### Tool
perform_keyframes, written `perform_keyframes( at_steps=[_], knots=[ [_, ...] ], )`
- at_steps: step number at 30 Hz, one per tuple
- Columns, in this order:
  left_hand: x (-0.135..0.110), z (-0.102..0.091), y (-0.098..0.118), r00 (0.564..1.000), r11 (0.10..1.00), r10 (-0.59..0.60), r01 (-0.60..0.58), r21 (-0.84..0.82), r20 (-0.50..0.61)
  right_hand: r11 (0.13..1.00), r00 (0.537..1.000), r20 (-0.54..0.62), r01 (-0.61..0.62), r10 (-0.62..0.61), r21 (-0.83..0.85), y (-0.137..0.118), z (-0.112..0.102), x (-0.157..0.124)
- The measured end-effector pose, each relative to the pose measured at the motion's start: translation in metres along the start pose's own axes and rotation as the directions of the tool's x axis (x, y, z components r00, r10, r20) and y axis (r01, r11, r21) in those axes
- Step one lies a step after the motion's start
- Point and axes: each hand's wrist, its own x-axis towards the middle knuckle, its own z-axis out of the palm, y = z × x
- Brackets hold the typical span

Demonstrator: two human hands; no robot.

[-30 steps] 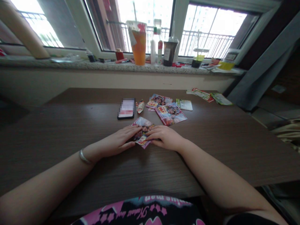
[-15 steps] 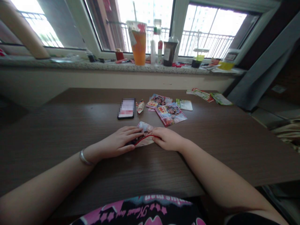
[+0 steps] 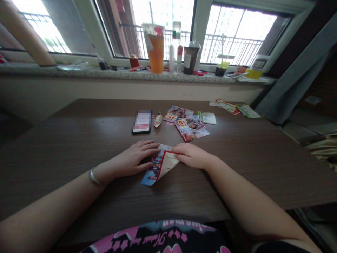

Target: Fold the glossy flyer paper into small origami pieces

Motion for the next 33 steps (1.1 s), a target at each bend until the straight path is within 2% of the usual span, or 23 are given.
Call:
perform_keyframes(
  at_steps=[5, 9, 14, 18, 22, 25, 28, 33],
  knots=[
    [0.000, -0.001, 0.004, 0.999, 0.998, 0.035, -0.034, -0.051, 0.010, 0.999, 0.999, -0.026, -0.036, 0.036, 0.018, 0.001, -0.001, 0.000],
    [0.001, -0.001, 0.004, 0.996, 0.993, 0.090, -0.090, -0.072, -0.005, 0.991, 0.991, -0.010, -0.134, 0.134, -0.004, -0.001, 0.000, 0.001],
    [0.003, -0.002, 0.005, 0.994, 0.994, 0.097, -0.099, -0.052, -0.041, 0.946, 0.952, -0.078, -0.303, 0.296, -0.118, -0.002, 0.004, 0.002],
    [0.004, -0.003, 0.005, 0.993, 0.993, 0.110, -0.112, -0.044, -0.043, 0.923, 0.927, -0.131, -0.367, 0.352, -0.117, -0.001, 0.008, 0.005],
    [0.005, -0.004, 0.005, 0.994, 0.991, 0.106, -0.108, -0.074, -0.037, 0.908, 0.913, -0.164, -0.397, 0.375, -0.136, -0.001, 0.012, 0.008],
    [0.006, -0.005, 0.007, 0.995, 0.990, 0.089, -0.093, -0.102, -0.049, 0.918, 0.922, -0.171, -0.372, 0.348, -0.136, -0.001, 0.013, 0.010],
    [0.006, -0.007, 0.009, 0.997, 0.992, 0.045, -0.052, -0.116, -0.064, 0.932, 0.934, -0.186, -0.334, 0.306, -0.144, 0.000, 0.014, 0.011],
    [0.007, -0.007, 0.014, 0.999, 0.992, -0.020, 0.013, -0.123, -0.050, 0.936, 0.927, -0.234, -0.329, 0.294, -0.127, 0.004, 0.017, 0.011]
  ],
)
